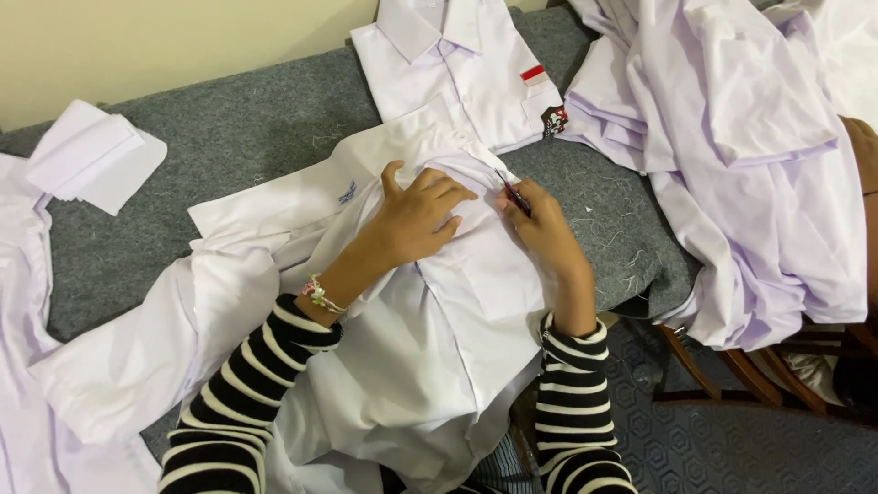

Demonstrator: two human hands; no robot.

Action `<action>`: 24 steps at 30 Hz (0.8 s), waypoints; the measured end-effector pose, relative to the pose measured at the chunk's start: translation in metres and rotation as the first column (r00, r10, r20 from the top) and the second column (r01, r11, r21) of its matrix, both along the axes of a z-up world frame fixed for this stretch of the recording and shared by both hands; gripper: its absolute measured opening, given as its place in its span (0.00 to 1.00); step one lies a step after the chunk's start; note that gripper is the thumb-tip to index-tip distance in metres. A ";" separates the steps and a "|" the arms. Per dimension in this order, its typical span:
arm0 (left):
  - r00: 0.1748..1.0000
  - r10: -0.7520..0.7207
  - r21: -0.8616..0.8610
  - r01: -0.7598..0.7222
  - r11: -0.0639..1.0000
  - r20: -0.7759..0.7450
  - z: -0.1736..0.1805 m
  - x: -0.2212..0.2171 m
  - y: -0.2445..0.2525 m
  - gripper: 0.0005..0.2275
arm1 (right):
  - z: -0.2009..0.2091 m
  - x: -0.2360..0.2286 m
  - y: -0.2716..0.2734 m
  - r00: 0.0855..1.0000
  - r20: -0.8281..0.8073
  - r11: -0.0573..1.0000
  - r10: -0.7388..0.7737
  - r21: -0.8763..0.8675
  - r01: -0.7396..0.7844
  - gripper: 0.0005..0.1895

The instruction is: Trimming loose threads and folding white school uniform shirts using a folding template on a factory work table.

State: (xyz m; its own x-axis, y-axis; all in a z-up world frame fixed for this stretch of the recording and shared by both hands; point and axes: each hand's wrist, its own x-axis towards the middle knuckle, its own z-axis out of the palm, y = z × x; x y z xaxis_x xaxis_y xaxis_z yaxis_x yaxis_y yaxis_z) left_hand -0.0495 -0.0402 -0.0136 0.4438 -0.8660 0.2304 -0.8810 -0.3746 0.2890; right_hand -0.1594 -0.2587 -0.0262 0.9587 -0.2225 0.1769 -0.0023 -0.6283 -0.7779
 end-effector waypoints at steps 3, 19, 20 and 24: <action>0.994 -0.002 0.044 0.007 0.999 -0.110 -0.007 0.006 -0.023 0.14 | -0.025 0.003 -0.008 0.997 -0.072 0.998 -0.028 0.060 0.032 0.07; 0.883 -0.122 -0.011 0.131 0.991 -0.453 0.032 0.009 -0.055 0.13 | 0.043 -0.035 -0.013 0.980 -0.190 0.997 -0.063 -0.050 0.055 0.17; 0.875 -0.148 -0.065 0.133 0.989 -0.460 0.032 0.010 -0.054 0.11 | 0.040 -0.035 -0.018 0.974 -0.220 0.998 -0.052 0.023 0.058 0.16; 0.863 -0.209 -0.167 0.146 0.975 -0.460 0.035 0.013 -0.048 0.08 | 0.045 -0.045 -0.029 0.963 -0.269 0.996 -0.030 0.074 0.052 0.14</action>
State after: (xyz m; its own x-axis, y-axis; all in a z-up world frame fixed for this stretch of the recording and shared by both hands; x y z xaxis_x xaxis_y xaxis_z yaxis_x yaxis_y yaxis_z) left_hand -0.0360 -0.0885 0.0209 0.3676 -0.9192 0.1414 -0.6753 -0.1593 0.7201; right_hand -0.2043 -0.2881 0.0184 0.9585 -0.2653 -0.1042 -0.2411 -0.5594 -0.7931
